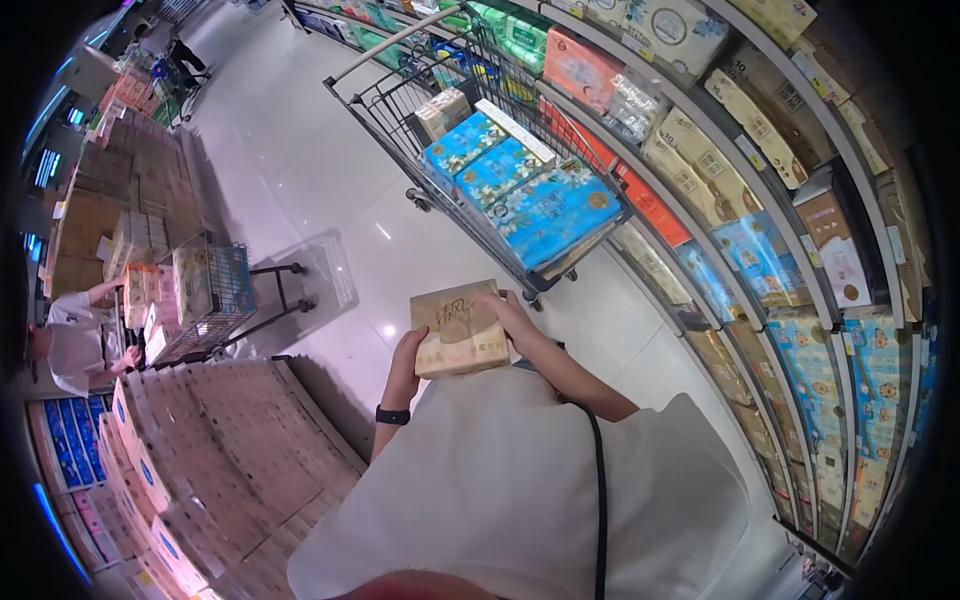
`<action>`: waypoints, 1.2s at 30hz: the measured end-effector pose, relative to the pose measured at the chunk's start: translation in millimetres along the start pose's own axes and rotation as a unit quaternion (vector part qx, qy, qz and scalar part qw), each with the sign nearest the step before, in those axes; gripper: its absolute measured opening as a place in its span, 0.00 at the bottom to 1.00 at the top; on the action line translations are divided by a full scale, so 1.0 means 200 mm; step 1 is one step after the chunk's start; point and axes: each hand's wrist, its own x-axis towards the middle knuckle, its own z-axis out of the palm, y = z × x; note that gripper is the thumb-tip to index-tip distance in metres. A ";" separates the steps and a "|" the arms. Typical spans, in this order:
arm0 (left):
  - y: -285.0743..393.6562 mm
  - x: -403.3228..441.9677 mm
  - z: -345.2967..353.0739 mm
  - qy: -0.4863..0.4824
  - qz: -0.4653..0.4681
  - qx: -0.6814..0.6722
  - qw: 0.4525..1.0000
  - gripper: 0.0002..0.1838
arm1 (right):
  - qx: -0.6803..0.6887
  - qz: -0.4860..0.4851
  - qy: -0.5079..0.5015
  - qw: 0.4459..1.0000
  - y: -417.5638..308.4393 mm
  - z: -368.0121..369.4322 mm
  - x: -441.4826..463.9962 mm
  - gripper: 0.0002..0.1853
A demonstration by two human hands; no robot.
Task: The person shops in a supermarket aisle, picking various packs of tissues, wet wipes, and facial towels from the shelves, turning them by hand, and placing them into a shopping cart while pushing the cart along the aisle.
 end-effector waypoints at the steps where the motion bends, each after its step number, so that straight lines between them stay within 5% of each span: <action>1: 0.06 0.01 -0.06 -0.012 0.009 -0.006 1.000 0.22 | -0.026 0.034 0.005 0.999 0.00 0.06 0.03 0.44; 4: 0.28 0.11 -0.15 -0.040 0.017 0.027 0.999 0.21 | -0.060 0.050 0.028 0.997 -0.16 0.25 0.01 0.37; 8: 0.53 0.40 -0.15 -0.120 0.037 0.095 0.987 0.23 | -0.028 0.091 -0.001 0.995 -0.21 0.22 0.12 0.46; 12: 0.75 0.75 -0.01 -0.202 0.053 0.129 0.969 0.25 | 0.058 0.081 -0.005 0.995 -0.29 0.16 0.29 0.44; 19: 1.00 1.34 0.34 -0.262 0.059 0.204 0.942 0.27 | 0.164 -0.066 0.080 0.981 -0.51 0.03 0.67 0.36; 22: 1.17 1.51 0.50 -0.319 0.114 0.309 0.889 0.27 | 0.222 -0.085 0.113 0.965 -0.72 0.05 0.77 0.33; 24: 1.30 1.63 0.60 -0.304 0.241 0.532 0.753 0.29 | 0.260 -0.119 0.177 0.942 -0.80 0.02 0.86 0.30; 26: 1.41 1.80 0.70 -0.378 0.267 0.503 0.730 0.26 | 0.280 -0.119 0.218 0.927 -0.83 -0.02 0.91 0.29; 30: 1.31 2.26 0.87 -0.413 0.342 0.559 0.632 0.19 | 0.158 -0.089 0.459 0.870 -0.73 -0.20 0.90 0.34; 32: 1.14 2.44 1.02 -0.445 0.527 0.584 0.429 0.16 | 0.132 -0.067 0.531 0.834 -0.62 -0.33 0.84 0.37; 34: 0.93 2.47 1.23 -0.570 0.552 0.535 0.291 0.17 | 0.018 -0.127 0.676 0.726 -0.50 -0.24 0.70 0.39; 36: 0.81 2.55 1.25 -0.609 0.534 0.531 0.247 0.16 | 0.058 -0.130 0.712 0.688 -0.56 -0.03 0.59 0.39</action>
